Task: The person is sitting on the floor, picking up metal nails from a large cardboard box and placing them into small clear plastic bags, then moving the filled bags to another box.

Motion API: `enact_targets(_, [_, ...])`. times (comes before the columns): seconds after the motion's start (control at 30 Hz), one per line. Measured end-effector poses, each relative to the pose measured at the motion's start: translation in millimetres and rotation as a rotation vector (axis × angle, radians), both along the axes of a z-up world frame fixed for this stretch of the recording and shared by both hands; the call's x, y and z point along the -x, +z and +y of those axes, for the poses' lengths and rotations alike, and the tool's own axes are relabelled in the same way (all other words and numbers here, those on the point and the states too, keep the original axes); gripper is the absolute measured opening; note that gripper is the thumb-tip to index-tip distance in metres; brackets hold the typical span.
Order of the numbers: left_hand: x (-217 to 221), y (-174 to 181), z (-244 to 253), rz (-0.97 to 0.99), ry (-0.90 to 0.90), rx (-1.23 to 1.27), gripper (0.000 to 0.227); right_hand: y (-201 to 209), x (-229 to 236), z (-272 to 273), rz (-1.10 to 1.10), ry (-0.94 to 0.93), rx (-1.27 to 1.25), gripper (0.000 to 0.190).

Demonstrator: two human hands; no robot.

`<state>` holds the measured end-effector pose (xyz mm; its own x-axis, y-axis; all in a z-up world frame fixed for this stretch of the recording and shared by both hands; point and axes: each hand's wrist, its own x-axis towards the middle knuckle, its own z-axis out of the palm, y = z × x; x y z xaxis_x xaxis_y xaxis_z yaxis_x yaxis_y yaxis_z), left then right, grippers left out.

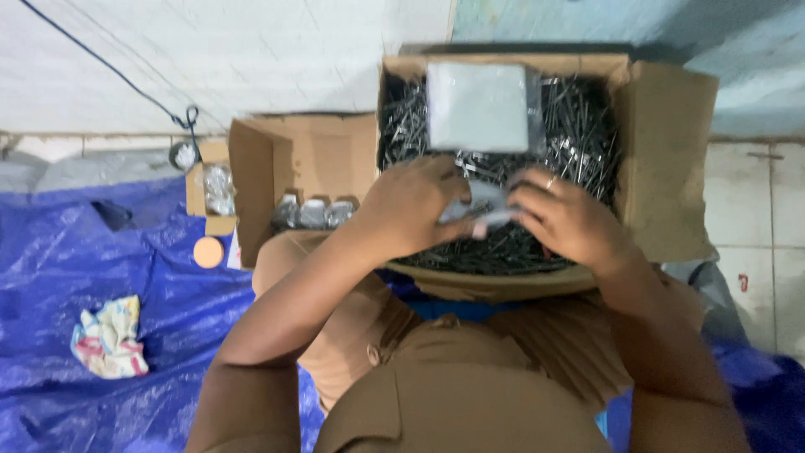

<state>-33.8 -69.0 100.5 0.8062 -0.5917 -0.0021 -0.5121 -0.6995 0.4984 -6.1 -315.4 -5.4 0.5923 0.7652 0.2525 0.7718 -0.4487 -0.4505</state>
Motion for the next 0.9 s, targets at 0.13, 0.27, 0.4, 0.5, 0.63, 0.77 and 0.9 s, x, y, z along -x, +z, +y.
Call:
enact_targets(0.13, [-2.4, -13.5, 2.0, -0.202, -0.137, -0.113, 0.037, 39.1, 2.7, -0.2, 0.007, 0.071, 0.004, 0.007])
enact_targets(0.27, [-3.4, -20.9, 5.4, -0.339, -0.156, -0.088, 0.022, 47.0, 0.6, -5.6, -0.033, 0.078, 0.036, 0.008])
enact_targets(0.4, [-6.2, -15.9, 12.8, -0.434, -0.21, -0.006, 0.019, 57.1, 1.0, -4.3, -0.062, 0.089, -0.011, 0.01])
enact_targets(0.5, [-2.6, -14.2, 13.8, -0.531, -0.209, 0.025, 0.016, 49.9, -1.4, -4.9, -0.084, 0.065, -0.035, 0.012])
enact_targets(0.63, [2.8, -5.9, 13.3, -0.562, -0.193, 0.087, 0.018, 11.4, -2.2, -3.4, -0.017, 0.106, -0.217, 0.009])
enact_targets(0.77, [-5.6, -22.4, 17.1, -0.696, -0.158, 0.109, 0.029, -13.8, -4.9, 3.3, 0.057, 0.174, -0.345, 0.015])
enact_targets(0.9, [-11.2, -40.3, 22.0, -0.612, -0.194, 0.092, 0.053, 15.6, -11.3, 17.4, -0.224, 0.299, -0.12, 0.014])
